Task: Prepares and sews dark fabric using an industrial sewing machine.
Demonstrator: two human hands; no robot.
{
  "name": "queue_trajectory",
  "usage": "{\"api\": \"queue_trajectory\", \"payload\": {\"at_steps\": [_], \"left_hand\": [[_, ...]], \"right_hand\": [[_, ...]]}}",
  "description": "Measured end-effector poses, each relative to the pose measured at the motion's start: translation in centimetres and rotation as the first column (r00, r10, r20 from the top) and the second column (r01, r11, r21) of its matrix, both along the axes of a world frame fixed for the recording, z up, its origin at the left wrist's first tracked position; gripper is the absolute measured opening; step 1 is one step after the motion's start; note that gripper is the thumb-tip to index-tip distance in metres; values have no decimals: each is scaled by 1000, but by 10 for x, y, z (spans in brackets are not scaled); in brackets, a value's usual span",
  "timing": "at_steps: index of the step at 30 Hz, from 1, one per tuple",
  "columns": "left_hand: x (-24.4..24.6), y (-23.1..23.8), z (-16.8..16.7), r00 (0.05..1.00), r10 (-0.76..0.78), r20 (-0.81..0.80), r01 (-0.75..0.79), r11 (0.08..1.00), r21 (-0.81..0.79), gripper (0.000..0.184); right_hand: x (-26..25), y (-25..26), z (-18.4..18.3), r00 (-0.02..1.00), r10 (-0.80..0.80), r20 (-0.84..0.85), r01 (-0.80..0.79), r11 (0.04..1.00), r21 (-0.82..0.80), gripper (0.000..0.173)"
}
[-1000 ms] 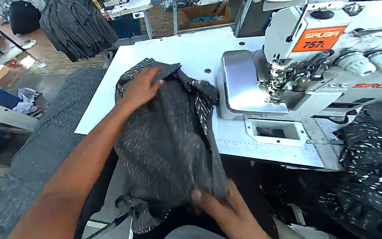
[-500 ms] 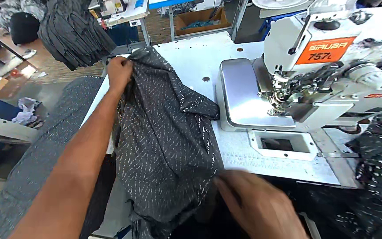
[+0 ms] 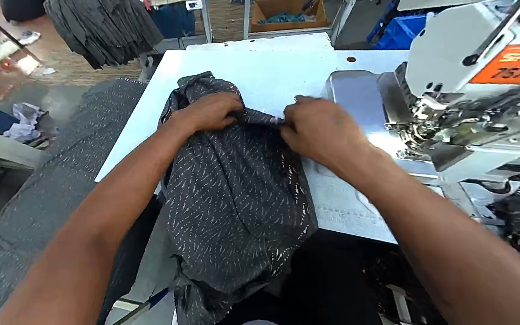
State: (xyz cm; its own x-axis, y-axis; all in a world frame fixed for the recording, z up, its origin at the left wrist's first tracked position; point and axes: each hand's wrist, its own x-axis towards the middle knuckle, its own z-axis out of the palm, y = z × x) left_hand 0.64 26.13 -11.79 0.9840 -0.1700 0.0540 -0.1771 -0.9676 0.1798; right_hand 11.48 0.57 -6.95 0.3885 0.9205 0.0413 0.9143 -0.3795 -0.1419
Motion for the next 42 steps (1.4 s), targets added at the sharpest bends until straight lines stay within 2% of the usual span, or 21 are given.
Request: {"api": "queue_trajectory", "payload": {"at_steps": [3, 6, 8, 9, 10, 12, 14, 17, 19, 21, 23, 25, 27, 28, 30, 32, 33, 34, 37, 39, 42], "left_hand": [[2, 11, -1, 984, -6, 177, 21, 996, -84, 16], [-4, 10, 4, 929, 96, 357, -13, 974, -228, 19], [-3, 0, 19, 895, 182, 406, -39, 941, -336, 29], [-1, -9, 28, 906, 193, 378, -40, 925, -377, 40], [2, -20, 35, 924, 181, 338, -34, 917, -397, 48], [15, -35, 39, 954, 99, 284, 19, 922, -386, 54], [29, -39, 31, 968, 40, 247, 49, 937, -345, 42], [44, -34, 28, 937, 53, 346, 55, 955, -293, 16], [42, -32, 25, 884, 73, 463, 75, 953, -293, 11], [25, -39, 26, 842, 49, 538, 94, 967, -236, 7], [-8, -49, 27, 869, -16, 494, 78, 991, -106, 7], [-49, -56, 17, 949, -46, 311, 53, 998, -14, 8], [-88, -59, 2, 996, 2, 87, 2, 999, -42, 15], [-106, -62, -3, 997, 53, 52, -49, 996, -69, 19], [-128, -69, -3, 964, 211, 159, -179, 965, -191, 23], [-131, -81, -2, 885, 383, 266, -289, 898, -332, 21], [-125, -88, 0, 857, 445, 260, -343, 869, -357, 23], [-115, -95, 3, 846, 490, 210, -407, 848, -339, 29], [-80, -109, 9, 809, 581, -87, -587, 794, -157, 48], [-68, -108, 2, 792, 579, -194, -602, 794, -88, 37], [-74, -103, -12, 839, 530, -121, -544, 812, -213, 19]], "right_hand": [[24, -8, 40, 989, -128, 72, 116, 982, 151, 28], [61, 4, 69, 977, -213, 4, 209, 962, 177, 34], [70, 4, 78, 987, -106, -124, 127, 975, 182, 34], [65, -1, 78, 982, -35, -184, 76, 973, 219, 32], [55, -8, 77, 973, 20, -231, 41, 967, 253, 31], [37, -21, 74, 974, 79, -214, -12, 955, 298, 29], [30, -31, 65, 982, 98, -161, -41, 945, 325, 25], [36, -45, 62, 988, 106, -117, -53, 922, 384, 17], [35, -53, 59, 957, 89, -277, 29, 917, 397, 15], [19, -64, 48, 859, 133, -495, 78, 921, 382, 16], [-15, -84, 25, 818, 193, -542, 36, 923, 383, 14], [-52, -106, -15, 839, 267, -474, -85, 925, 370, 10], [-82, -122, -51, 816, 302, -494, -160, 938, 309, 13], [-90, -126, -61, 808, 290, -513, -160, 946, 283, 15], [-90, -118, -64, 829, 242, -504, -103, 952, 288, 16], [-81, -95, -56, 857, 161, -489, -2, 951, 310, 16], [-74, -78, -52, 858, 109, -502, 51, 955, 294, 18], [-65, -58, -48, 843, 51, -536, 91, 968, 235, 23], [-47, -2, -46, 741, -123, -661, 143, 989, -24, 44], [-44, 18, -52, 656, -174, -734, 142, 984, -106, 47], [-48, 24, -57, 558, -164, -813, 138, 985, -103, 34]]}}
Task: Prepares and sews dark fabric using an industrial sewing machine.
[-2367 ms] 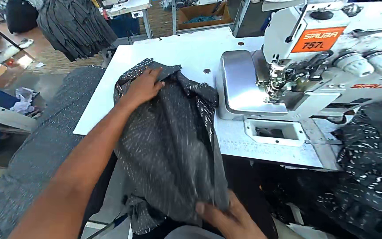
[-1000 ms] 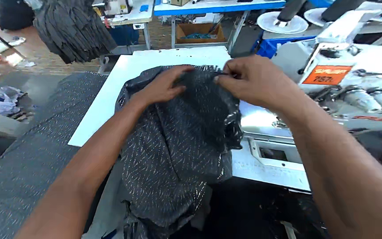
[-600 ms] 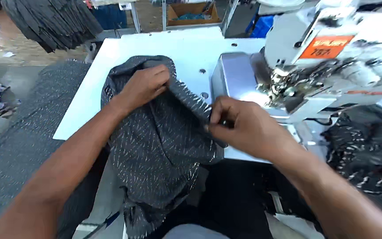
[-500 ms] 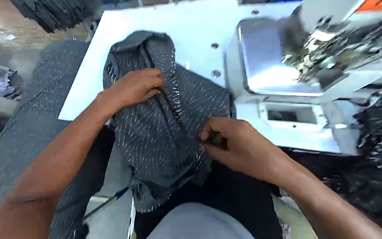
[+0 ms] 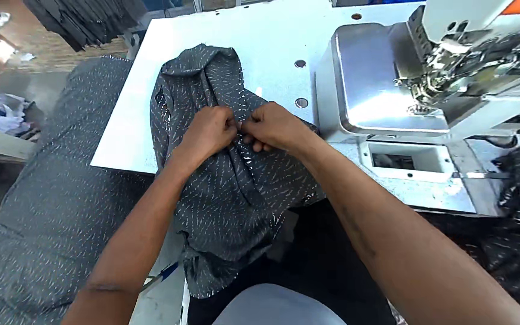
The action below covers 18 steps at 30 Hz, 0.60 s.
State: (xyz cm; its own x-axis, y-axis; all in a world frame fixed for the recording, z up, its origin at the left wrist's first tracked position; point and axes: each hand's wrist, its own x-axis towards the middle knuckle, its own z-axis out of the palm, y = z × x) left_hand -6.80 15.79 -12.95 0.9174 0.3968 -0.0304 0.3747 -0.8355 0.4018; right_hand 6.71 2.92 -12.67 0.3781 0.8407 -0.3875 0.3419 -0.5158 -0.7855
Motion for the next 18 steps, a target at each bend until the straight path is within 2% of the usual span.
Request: {"api": "queue_trajectory", "payload": {"at_steps": [3, 5, 7, 9, 12, 14, 15, 16, 17, 18], "left_hand": [[-19, 5, -12, 973, 66, 220, -30, 986, -165, 19], [-25, 3, -14, 954, 165, 250, -85, 949, -303, 19], [-28, -4, -10, 953, 207, 220, -111, 918, -381, 26], [-23, -11, -1, 976, 150, 160, -86, 934, -346, 29], [-19, -27, -1, 977, 89, 194, -26, 952, -305, 16], [-33, -35, 6, 935, 181, 304, -67, 934, -352, 22], [-46, -40, 14, 886, 278, 372, -91, 889, -448, 24], [-61, -45, 23, 798, 413, 440, -81, 796, -599, 23], [-73, -49, 35, 682, 568, 461, -39, 658, -752, 21], [-82, -50, 50, 570, 702, 427, 39, 495, -868, 24]], "right_hand": [[-7, -12, -4, 997, -54, -58, 59, 995, 83, 23], [-10, -19, -5, 987, -122, -104, 138, 977, 160, 21], [-16, -25, -5, 974, -159, -160, 195, 949, 247, 20], [-23, -30, 2, 968, -140, -208, 208, 912, 353, 22], [-36, -44, 8, 966, -129, -223, 223, 853, 472, 21], [-38, -73, 15, 978, -203, -44, 192, 799, 570, 22], [-35, -95, 21, 953, -284, 107, 157, 763, 626, 22], [-29, -120, 30, 889, -383, 249, 119, 721, 683, 24], [-19, -142, 42, 816, -467, 339, 91, 685, 723, 27], [-7, -162, 55, 778, -523, 348, 91, 642, 761, 31]]}}
